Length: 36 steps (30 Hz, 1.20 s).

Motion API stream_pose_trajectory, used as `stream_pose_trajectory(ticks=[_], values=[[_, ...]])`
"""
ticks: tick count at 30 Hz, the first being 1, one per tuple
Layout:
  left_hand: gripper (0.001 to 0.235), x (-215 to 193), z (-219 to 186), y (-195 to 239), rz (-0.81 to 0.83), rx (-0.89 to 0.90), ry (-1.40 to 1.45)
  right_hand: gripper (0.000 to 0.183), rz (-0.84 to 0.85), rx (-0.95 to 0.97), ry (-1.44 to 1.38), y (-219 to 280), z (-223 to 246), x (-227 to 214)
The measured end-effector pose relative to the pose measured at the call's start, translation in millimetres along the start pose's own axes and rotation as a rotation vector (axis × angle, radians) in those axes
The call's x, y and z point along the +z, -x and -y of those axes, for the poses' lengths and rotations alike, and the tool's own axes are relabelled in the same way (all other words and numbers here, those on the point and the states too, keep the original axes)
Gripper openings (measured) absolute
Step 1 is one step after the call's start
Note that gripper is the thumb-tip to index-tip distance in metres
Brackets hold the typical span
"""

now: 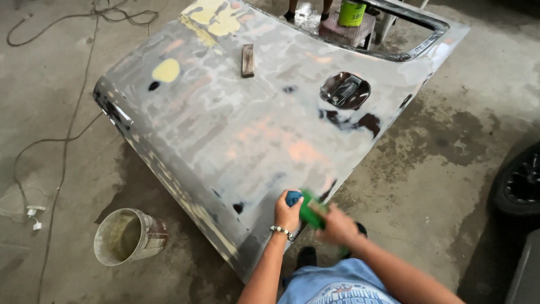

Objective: The person sands the surface of a car door using a green sanding block and a blue cloth. They work on various sections of the door, including the edges and around the fuel cap area, while another person works on a different part of the door in the background.

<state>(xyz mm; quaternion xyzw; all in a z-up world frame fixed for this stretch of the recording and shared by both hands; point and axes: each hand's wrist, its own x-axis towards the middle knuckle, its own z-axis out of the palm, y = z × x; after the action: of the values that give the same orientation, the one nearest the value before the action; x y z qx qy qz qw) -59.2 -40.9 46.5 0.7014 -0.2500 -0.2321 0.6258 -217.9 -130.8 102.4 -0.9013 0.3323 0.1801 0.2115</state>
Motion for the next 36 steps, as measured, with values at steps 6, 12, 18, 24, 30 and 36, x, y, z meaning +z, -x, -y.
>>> stream_pose_trajectory(ticks=[6,12,18,24,30,36], values=[[0.023,13,-29,-2,0.047,-0.085,-0.064,0.103,-0.172,0.297,-0.189,-25,-18,-42],[0.037,50,-40,-17,0.041,-0.014,-0.146,0.071,-0.056,-0.144,-0.119,-80,-8,45],[0.047,36,-117,-11,0.143,-0.052,-0.165,0.079,0.071,-0.544,-0.901,-140,-14,55],[0.050,28,-96,-11,0.064,0.032,-0.232,0.068,0.097,-0.607,-1.156,-134,7,45],[0.040,-20,-55,-3,-0.055,-0.240,-0.106,0.082,-0.306,-0.464,0.135,-125,10,49],[0.037,-93,36,18,-0.175,-0.281,-0.299,0.087,-0.367,0.016,0.076,-109,-34,-29]])
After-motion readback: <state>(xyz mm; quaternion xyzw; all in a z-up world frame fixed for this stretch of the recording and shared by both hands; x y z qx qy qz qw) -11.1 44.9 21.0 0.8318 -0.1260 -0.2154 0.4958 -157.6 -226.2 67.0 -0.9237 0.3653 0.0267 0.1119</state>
